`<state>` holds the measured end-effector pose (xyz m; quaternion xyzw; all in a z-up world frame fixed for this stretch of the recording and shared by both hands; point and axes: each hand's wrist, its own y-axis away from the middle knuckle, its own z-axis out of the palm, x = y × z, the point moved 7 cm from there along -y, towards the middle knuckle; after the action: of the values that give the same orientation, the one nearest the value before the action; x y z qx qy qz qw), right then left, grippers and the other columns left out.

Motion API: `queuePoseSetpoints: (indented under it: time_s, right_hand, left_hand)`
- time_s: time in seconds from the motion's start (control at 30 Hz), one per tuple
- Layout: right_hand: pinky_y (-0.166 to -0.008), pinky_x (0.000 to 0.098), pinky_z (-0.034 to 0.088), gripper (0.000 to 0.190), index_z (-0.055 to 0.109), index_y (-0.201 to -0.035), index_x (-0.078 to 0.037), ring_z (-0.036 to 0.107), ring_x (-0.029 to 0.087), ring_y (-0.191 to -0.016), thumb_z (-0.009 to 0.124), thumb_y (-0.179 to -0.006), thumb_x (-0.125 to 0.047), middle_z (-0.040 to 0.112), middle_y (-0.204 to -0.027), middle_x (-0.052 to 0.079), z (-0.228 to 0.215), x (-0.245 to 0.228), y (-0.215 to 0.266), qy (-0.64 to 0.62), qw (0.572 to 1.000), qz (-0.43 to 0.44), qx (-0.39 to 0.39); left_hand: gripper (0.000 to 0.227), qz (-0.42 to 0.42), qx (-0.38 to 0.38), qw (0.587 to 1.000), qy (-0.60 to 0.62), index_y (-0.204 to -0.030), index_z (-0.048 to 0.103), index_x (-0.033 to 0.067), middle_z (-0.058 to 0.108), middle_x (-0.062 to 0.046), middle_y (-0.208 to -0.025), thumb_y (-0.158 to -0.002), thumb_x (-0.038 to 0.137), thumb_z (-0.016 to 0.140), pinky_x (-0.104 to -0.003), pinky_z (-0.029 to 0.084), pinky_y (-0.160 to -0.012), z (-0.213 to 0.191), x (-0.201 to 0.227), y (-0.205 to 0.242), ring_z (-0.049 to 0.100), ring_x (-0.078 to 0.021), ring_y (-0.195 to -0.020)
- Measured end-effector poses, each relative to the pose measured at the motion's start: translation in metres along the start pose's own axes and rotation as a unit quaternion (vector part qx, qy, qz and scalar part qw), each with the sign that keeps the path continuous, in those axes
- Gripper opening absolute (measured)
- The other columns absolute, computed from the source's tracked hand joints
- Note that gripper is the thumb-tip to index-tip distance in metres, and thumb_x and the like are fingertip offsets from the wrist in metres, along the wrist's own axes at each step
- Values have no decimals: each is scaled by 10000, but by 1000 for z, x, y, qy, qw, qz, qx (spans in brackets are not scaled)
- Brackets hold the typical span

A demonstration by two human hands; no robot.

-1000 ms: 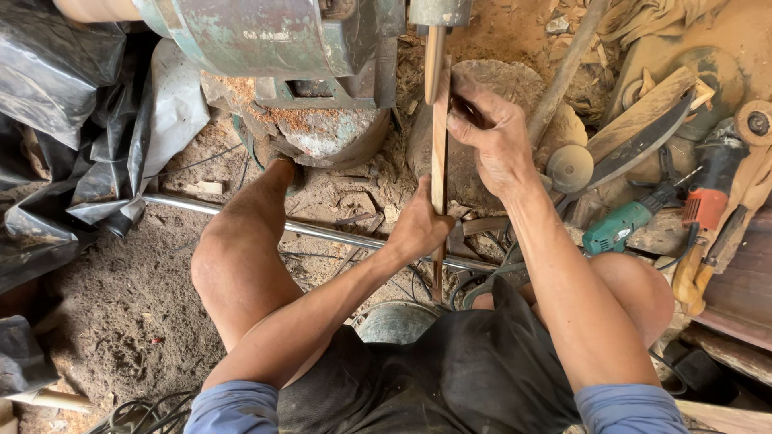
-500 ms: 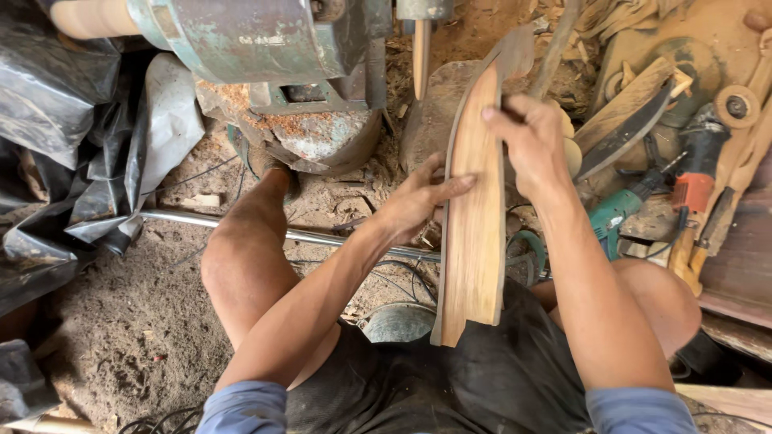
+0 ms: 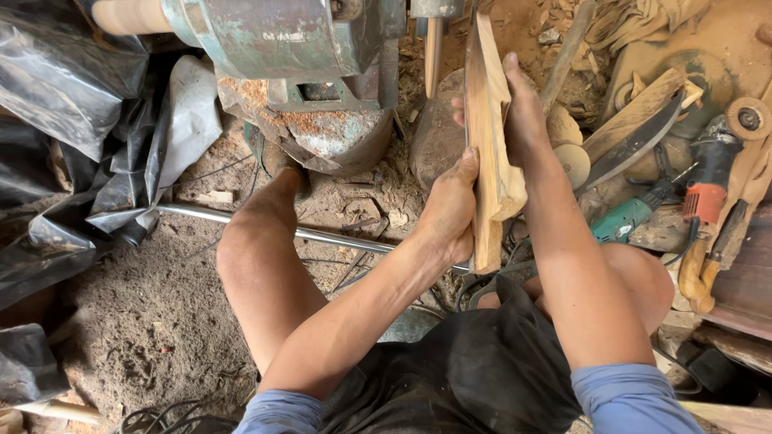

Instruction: The person uses a bench grinder to shape and smooth a piece of wood. They hold the wood with both hands and repeatedly press it against the rotating grinding wheel, turning and repositioning the wood to work different edges and surfaces.

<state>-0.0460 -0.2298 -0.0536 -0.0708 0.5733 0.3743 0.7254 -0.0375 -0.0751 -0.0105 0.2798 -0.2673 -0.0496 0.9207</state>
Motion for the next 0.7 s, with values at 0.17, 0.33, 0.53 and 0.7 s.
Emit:
queuePoseSetpoints:
  time_s: [0.17, 0.33, 0.53, 0.7]
  right_hand:
    - [-776, 388, 651, 740, 573, -1289, 58, 722, 223, -878, 435, -1047, -628, 643, -982, 153, -3, 3, -19, -36, 997, -58, -40]
    - [-675, 353, 614, 632, 586, -1202, 15, 686, 222, -755, 458, -1024, -578, 677, -906, 176, -1, -6, -39, 53, 996, -77, 4]
    - [-869, 434, 533, 657, 576, -1382, -78, 604, 259, -1020, 312, -1057, -585, 587, -1158, 163, 13, -2, -68, 71, 995, -25, 69]
    - [-1172, 520, 324, 705, 388, -1547, -143, 395, 339, -1438, 280, -1030, -610, 379, -1576, 206, 15, 9, -119, 115, 987, -87, 74]
  left_hand:
    - [500, 4, 15, 999, 36, -1344, 494, 9, 662, -116, -1001, -1132, 409, 282, -371, 594, -666, 3, 8, -12, 666, -191, -791]
    - [401, 14, 45, 998, -40, -1302, 463, 78, 606, -103, -873, -1102, 385, 300, -354, 551, -545, -11, 6, -4, 588, -188, -612]
    - [385, 104, 145, 981, -70, -1171, 591, 42, 583, -42, -722, -1095, 357, 384, -301, 444, -410, -45, 25, -45, 457, -130, -480]
    - [333, 147, 121, 982, -23, -1084, 566, 26, 569, -53, -664, -1110, 310, 395, -292, 364, -392, -63, 38, -81, 475, -148, -484]
